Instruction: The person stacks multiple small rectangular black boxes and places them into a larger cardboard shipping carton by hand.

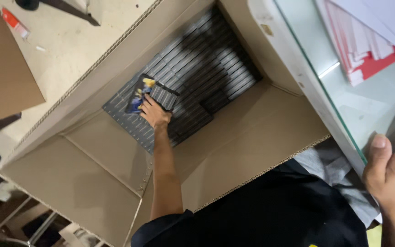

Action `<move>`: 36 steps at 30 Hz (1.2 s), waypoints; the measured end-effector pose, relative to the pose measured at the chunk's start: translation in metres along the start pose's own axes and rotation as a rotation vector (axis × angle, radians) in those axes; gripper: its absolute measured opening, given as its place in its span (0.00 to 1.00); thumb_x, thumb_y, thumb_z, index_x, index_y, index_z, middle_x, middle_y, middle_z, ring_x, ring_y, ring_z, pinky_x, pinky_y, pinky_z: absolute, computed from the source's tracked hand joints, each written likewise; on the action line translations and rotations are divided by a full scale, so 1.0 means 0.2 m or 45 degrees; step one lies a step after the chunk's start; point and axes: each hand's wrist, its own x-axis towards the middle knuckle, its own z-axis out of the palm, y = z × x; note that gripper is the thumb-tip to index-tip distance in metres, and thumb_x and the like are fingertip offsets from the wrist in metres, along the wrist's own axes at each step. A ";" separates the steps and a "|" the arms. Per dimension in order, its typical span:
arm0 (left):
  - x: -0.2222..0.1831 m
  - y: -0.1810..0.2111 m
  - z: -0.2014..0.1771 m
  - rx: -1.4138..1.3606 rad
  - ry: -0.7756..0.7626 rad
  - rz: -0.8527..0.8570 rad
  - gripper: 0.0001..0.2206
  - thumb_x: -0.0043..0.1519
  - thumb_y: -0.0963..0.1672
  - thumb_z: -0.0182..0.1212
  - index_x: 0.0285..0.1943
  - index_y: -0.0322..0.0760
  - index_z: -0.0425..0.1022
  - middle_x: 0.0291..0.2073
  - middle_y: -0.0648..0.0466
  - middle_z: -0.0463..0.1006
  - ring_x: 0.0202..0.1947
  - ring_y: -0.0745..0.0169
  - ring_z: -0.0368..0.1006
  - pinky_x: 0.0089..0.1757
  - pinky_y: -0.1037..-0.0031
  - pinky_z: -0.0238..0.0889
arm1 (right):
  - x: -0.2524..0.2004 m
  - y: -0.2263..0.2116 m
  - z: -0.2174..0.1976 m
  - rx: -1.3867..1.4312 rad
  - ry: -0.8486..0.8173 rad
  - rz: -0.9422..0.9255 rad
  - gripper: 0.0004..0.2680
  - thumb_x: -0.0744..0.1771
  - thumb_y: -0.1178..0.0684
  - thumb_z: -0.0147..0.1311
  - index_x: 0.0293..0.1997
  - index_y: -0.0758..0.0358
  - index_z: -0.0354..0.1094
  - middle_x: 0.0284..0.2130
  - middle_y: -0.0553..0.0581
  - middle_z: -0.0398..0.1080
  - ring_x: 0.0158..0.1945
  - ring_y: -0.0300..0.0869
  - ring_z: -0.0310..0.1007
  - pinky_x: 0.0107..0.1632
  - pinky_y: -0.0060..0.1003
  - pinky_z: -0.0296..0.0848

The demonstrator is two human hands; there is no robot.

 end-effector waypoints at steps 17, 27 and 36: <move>-0.41 1.17 0.02 -0.039 -0.044 0.844 0.64 0.36 0.65 0.77 0.78 0.32 0.48 0.61 0.44 0.67 0.59 0.43 0.62 0.54 0.46 0.56 | 0.03 0.14 0.02 -0.185 0.208 -0.268 0.22 0.75 0.49 0.36 0.69 0.87 0.57 0.70 0.88 0.47 0.74 0.80 0.47 0.74 0.78 0.49; -0.43 1.10 0.31 0.194 -0.062 0.479 0.58 0.38 0.62 0.79 0.78 0.44 0.54 0.73 0.50 0.57 0.67 0.51 0.58 0.57 0.50 0.57 | 0.04 0.14 0.02 -0.241 0.212 -0.209 0.21 0.75 0.47 0.35 0.70 0.80 0.55 0.69 0.89 0.50 0.71 0.84 0.52 0.73 0.78 0.53; -0.33 1.34 0.32 0.205 0.450 0.659 0.28 0.59 0.42 0.50 0.72 0.38 0.64 0.70 0.42 0.63 0.74 0.39 0.51 0.63 0.27 0.36 | 0.04 0.16 0.03 -0.253 0.230 -0.224 0.21 0.74 0.48 0.34 0.67 0.83 0.58 0.67 0.89 0.50 0.69 0.84 0.53 0.73 0.79 0.55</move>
